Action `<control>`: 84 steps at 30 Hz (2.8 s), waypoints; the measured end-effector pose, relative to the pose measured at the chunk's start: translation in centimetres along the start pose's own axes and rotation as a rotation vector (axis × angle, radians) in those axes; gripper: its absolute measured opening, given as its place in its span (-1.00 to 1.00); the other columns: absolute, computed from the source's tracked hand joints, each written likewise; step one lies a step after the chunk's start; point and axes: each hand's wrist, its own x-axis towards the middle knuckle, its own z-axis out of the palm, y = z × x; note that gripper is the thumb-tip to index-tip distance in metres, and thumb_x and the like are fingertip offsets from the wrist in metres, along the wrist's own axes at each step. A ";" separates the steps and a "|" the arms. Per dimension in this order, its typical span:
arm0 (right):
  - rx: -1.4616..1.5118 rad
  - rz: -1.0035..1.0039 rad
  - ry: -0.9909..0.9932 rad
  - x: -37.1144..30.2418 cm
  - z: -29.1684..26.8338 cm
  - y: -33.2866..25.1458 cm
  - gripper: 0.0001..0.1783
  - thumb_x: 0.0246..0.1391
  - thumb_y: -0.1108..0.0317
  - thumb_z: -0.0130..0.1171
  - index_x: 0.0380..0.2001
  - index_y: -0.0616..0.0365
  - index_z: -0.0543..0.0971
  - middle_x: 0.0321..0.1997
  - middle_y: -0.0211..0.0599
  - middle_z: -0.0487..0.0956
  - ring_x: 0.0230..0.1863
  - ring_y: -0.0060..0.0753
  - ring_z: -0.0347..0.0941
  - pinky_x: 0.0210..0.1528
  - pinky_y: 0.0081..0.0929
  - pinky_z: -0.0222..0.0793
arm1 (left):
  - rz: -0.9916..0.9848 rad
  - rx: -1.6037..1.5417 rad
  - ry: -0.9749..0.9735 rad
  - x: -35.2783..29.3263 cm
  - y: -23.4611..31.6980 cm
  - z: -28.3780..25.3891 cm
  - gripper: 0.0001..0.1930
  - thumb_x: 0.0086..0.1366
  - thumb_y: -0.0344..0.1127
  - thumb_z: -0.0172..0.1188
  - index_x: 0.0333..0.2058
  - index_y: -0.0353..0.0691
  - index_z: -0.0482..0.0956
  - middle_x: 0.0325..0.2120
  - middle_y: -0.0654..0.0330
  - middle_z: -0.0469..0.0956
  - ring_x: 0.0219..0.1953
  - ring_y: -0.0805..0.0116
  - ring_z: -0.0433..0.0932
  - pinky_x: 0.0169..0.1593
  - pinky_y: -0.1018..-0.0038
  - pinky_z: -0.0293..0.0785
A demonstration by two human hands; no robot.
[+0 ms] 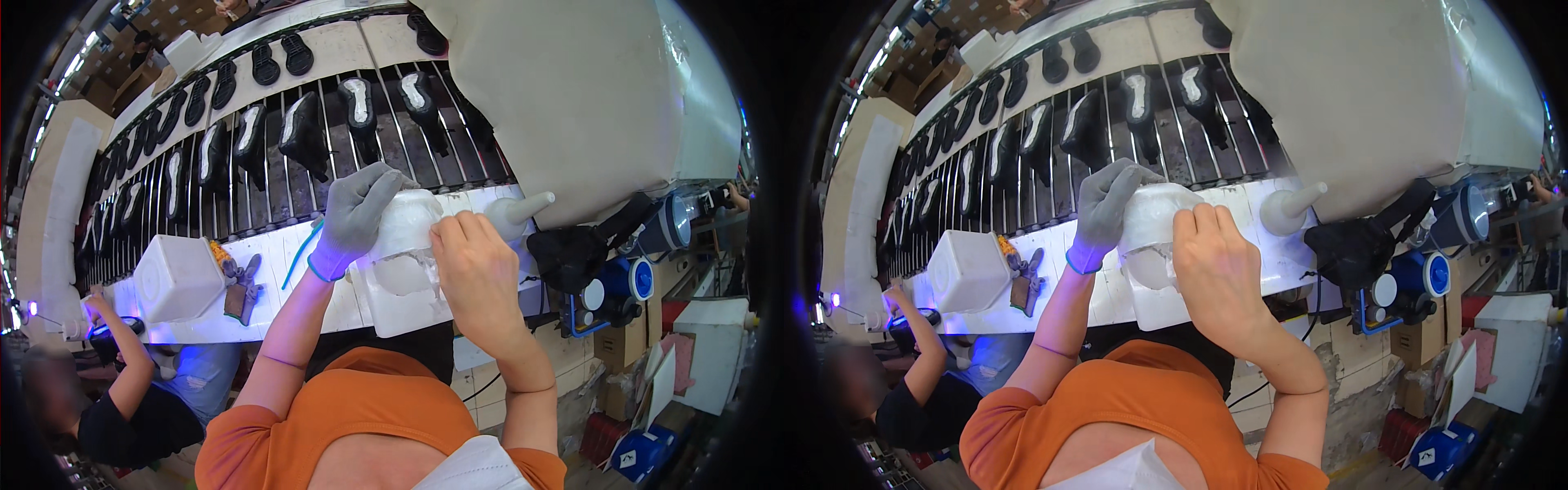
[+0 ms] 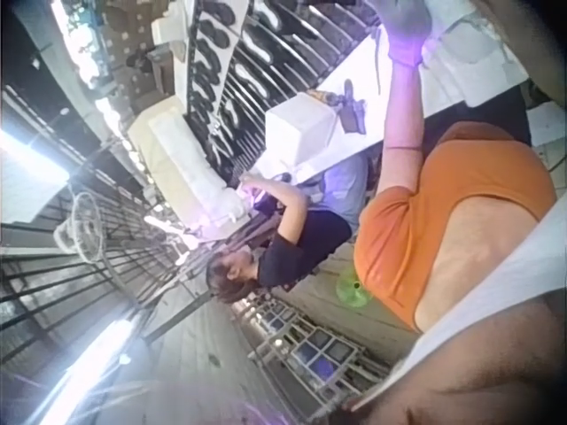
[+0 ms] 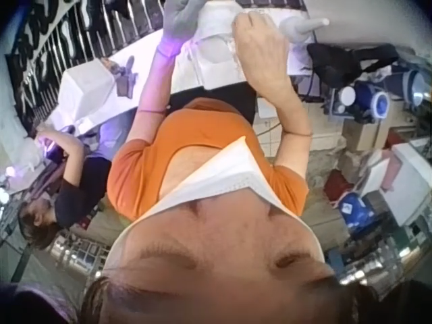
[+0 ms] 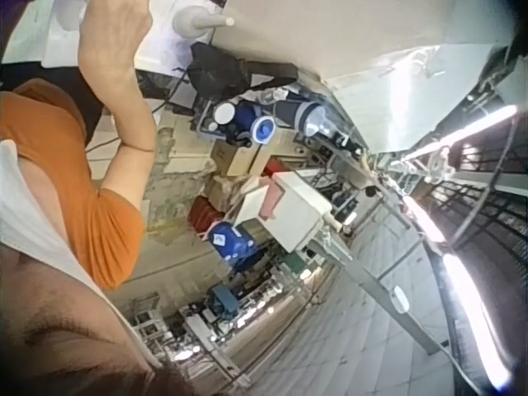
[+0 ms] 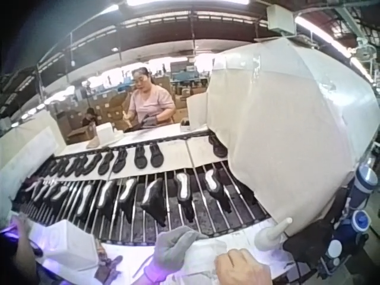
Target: The worker is applying adhesive and finishing shoe components in a manufacturing setting.
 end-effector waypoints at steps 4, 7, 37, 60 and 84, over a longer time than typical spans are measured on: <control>-0.017 -0.045 0.004 0.5 0.5 0.9 -0.82 -0.13 0.62 0.16 -0.49 0.26 0.34 -0.47 -0.16 0.35 -0.35 -0.13 0.40 -0.39 -0.26 0.40 | 0.053 -0.046 -0.006 0.1 -0.2 0.2 -0.74 0.34 -0.32 0.03 -0.34 -0.43 0.60 -0.51 0.20 0.56 -0.41 0.58 0.46 -0.32 0.58 0.37; 0.110 -0.046 0.080 0.5 1.2 1.8 -0.81 -0.14 0.61 0.16 -0.47 0.25 0.35 -0.48 -0.16 0.38 -0.37 -0.10 0.42 -0.41 -0.26 0.38 | 0.032 -0.056 -0.025 0.2 -0.4 0.2 -0.74 0.34 -0.31 0.04 -0.34 -0.42 0.60 -0.51 0.22 0.55 -0.44 0.59 0.44 -0.33 0.58 0.36; 0.944 0.281 -0.203 1.6 1.6 6.1 -0.73 0.01 0.29 0.31 -0.52 0.25 0.48 -0.53 -0.47 0.48 -0.41 -0.65 0.32 -0.28 -0.58 0.28 | -0.014 -0.019 -0.024 0.2 0.7 0.9 -0.74 0.35 -0.32 0.02 -0.34 -0.40 0.60 -0.49 0.26 0.56 -0.42 0.60 0.45 -0.33 0.63 0.37; 0.887 0.177 -0.113 2.1 2.4 8.0 -0.82 0.04 0.34 0.26 -0.37 0.26 0.59 -0.42 -0.38 0.59 -0.39 -0.64 0.41 -0.32 -0.57 0.33 | 0.041 0.013 -0.024 0.3 0.2 0.7 -0.74 0.34 -0.34 0.01 -0.32 -0.41 0.62 -0.43 0.20 0.60 -0.38 0.57 0.50 -0.29 0.62 0.40; 0.777 -0.279 0.057 1.8 4.4 9.5 -0.90 -0.04 0.56 0.18 -0.45 0.29 0.45 -0.44 -0.25 0.40 -0.42 -0.34 0.42 -0.38 -0.45 0.35 | -0.024 -0.032 -0.308 1.9 -0.4 -1.2 -0.61 0.34 -0.23 -0.04 -0.38 -0.50 0.61 -0.44 0.02 0.62 -0.42 0.40 0.58 -0.31 0.55 0.49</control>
